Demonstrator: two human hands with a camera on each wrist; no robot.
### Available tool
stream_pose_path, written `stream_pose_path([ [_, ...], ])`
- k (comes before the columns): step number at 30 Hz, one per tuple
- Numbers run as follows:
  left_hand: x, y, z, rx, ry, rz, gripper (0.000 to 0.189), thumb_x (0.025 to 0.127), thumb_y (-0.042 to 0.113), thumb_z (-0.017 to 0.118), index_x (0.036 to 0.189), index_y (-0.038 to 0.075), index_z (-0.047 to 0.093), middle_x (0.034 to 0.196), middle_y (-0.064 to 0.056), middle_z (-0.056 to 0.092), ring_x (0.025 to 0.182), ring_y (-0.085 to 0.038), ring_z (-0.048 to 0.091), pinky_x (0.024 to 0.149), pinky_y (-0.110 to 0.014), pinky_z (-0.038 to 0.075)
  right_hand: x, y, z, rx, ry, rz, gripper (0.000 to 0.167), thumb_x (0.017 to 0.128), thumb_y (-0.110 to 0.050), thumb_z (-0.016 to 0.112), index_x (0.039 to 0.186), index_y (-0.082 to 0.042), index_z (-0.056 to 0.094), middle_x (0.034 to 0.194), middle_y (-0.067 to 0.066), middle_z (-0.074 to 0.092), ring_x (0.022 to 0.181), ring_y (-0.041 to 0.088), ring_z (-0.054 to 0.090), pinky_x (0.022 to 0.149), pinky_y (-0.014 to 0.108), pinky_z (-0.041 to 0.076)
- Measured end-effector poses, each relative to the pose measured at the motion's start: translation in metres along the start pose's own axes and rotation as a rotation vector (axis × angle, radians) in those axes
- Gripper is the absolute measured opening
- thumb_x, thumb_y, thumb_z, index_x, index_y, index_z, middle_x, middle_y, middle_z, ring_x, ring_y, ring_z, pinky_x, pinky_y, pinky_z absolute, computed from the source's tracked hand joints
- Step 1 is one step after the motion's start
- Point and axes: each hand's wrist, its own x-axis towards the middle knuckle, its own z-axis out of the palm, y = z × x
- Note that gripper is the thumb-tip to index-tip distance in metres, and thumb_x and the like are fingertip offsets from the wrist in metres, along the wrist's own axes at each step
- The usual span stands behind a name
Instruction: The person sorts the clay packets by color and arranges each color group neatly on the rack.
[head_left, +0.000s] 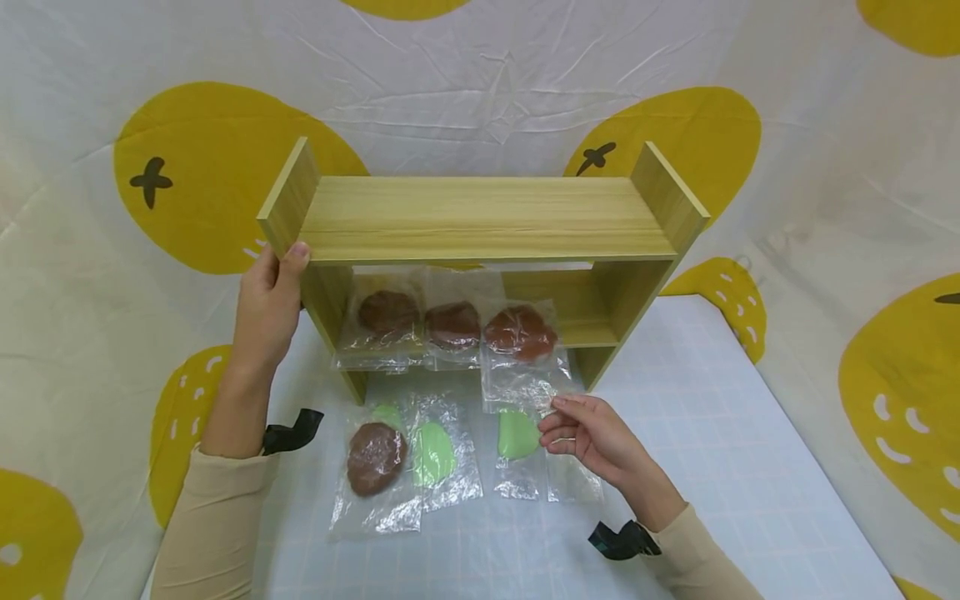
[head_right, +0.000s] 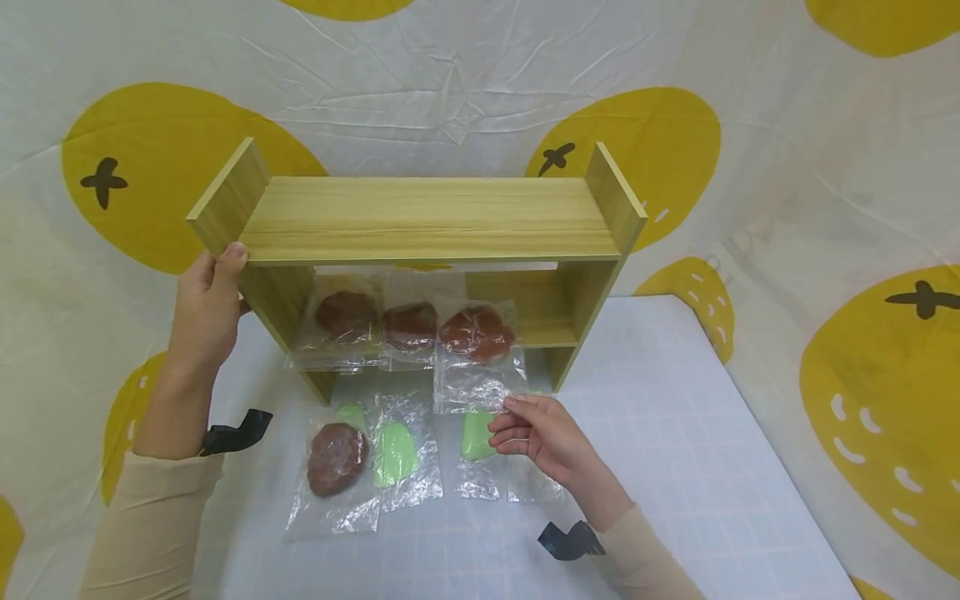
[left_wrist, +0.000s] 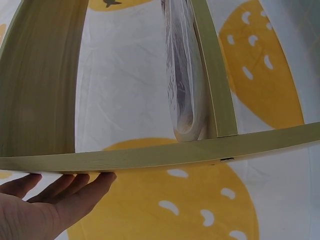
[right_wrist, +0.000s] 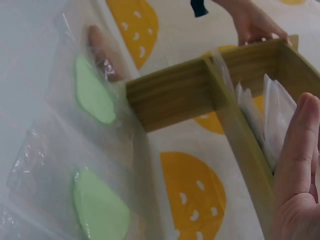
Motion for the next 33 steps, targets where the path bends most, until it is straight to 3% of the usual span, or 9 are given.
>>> stream_pose_path([
  [4,0.000,0.000,0.000,-0.001,0.004,0.006,0.040,0.103,0.036,0.055,0.135,0.014,0.059,0.110,-0.014,0.060,0.091,-0.027,0.060,0.070,-0.023,0.053,-0.002,0.002,0.001,0.035,-0.005,-0.018,0.032,0.109,-0.007,0.038,0.109,-0.002,0.070,0.095,0.010,0.074,0.086,0.020,0.073,0.076,0.028,0.056],
  [11,-0.001,0.001,-0.001,0.001,0.000,0.002,0.040,0.103,0.036,0.054,0.137,0.015,0.058,0.113,-0.015,0.059,0.093,-0.028,0.058,0.071,-0.023,0.052,0.005,-0.003,0.003,0.031,0.078,-0.024,0.033,0.108,-0.005,0.039,0.108,-0.003,0.072,0.096,0.010,0.075,0.089,0.018,0.073,0.075,0.023,0.055],
  [18,0.000,0.001,0.000,-0.010,-0.003,-0.001,0.040,0.103,0.035,0.055,0.137,0.016,0.058,0.114,-0.015,0.059,0.095,-0.029,0.059,0.073,-0.023,0.053,0.020,-0.012,-0.002,0.038,0.123,-0.024,0.032,0.108,-0.003,0.041,0.105,-0.002,0.073,0.095,0.010,0.075,0.087,0.019,0.073,0.076,0.026,0.056],
  [25,-0.001,0.003,0.000,0.044,-0.011,-0.003,0.042,0.104,0.038,0.051,0.142,0.020,0.055,0.119,-0.009,0.058,0.099,-0.029,0.056,0.076,-0.024,0.051,0.036,-0.018,-0.009,0.050,0.169,-0.015,0.031,0.107,-0.003,0.042,0.102,0.000,0.073,0.094,0.012,0.074,0.086,0.021,0.073,0.078,0.027,0.056],
  [33,-0.001,0.002,-0.001,0.029,-0.013,0.011,0.041,0.104,0.037,0.052,0.140,0.019,0.056,0.118,-0.010,0.059,0.098,-0.030,0.057,0.075,-0.024,0.052,0.050,-0.023,-0.011,0.145,0.225,0.002,0.031,0.107,-0.002,0.041,0.100,0.003,0.070,0.092,0.015,0.073,0.086,0.023,0.073,0.080,0.027,0.055],
])
